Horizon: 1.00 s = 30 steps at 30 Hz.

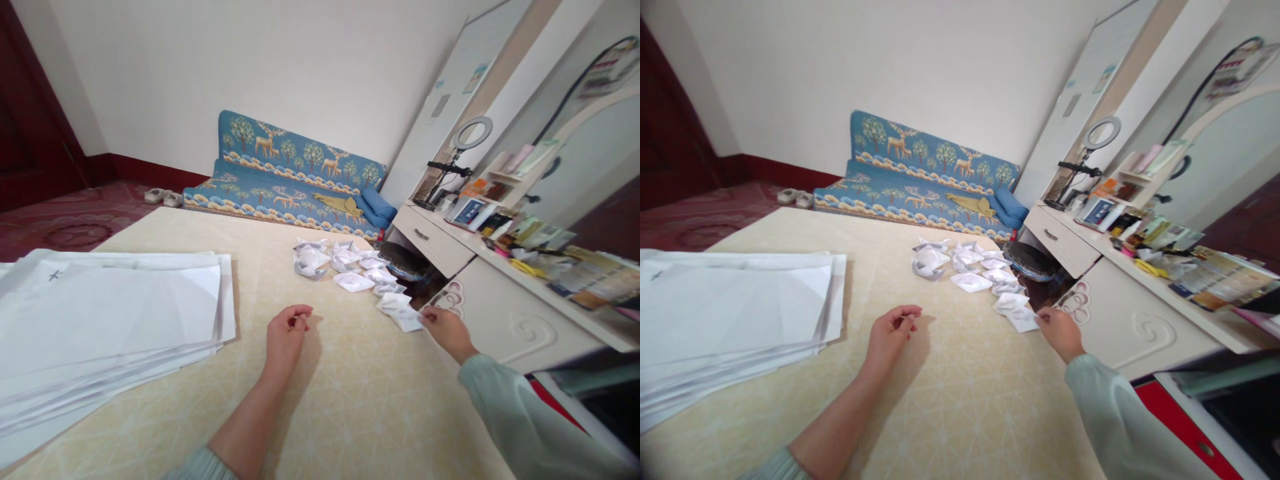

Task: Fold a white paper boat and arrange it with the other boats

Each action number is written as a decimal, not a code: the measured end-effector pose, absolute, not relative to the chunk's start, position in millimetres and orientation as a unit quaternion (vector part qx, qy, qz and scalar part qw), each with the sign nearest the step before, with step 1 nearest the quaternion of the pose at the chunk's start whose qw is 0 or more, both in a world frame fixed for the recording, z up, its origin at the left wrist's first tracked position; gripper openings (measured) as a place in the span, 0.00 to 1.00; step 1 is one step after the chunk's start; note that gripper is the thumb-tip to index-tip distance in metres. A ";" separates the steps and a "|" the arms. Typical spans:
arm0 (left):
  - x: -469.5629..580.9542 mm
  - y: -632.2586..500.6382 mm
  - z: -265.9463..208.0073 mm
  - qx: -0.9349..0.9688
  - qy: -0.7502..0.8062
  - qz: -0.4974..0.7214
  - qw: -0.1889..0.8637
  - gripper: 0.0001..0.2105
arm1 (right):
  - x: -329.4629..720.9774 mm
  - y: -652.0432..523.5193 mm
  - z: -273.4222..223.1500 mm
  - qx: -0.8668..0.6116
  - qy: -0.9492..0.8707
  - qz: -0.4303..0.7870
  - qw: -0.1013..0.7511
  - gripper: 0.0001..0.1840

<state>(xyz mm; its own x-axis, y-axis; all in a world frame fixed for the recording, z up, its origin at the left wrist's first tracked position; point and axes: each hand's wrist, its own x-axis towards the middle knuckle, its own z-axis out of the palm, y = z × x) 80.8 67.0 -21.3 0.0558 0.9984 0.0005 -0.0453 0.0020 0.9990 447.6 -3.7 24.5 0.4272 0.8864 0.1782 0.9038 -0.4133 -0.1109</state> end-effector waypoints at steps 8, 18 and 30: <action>78.5 63.1 -18.7 0.434 0.482 0.558 0.517 0.13 | 356.0 17.4 42.9 -0.730 -0.638 0.059 0.238 0.14; 76.4 66.8 -23.6 0.468 0.484 0.567 0.474 0.12 | 233.2 122.3 39.1 -0.739 -0.666 -0.043 0.092 0.10; 75.8 67.8 -24.5 0.476 0.491 0.552 0.477 0.13 | 309.1 99.9 67.5 -0.786 -0.602 -0.111 0.083 0.17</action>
<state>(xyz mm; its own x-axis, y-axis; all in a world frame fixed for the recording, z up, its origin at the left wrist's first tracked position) 75.8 67.8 -24.5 -0.0915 0.9941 0.0580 -0.0588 -0.0636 0.9962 309.1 99.9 67.5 0.2496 0.9284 0.2753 0.9654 -0.2606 0.0036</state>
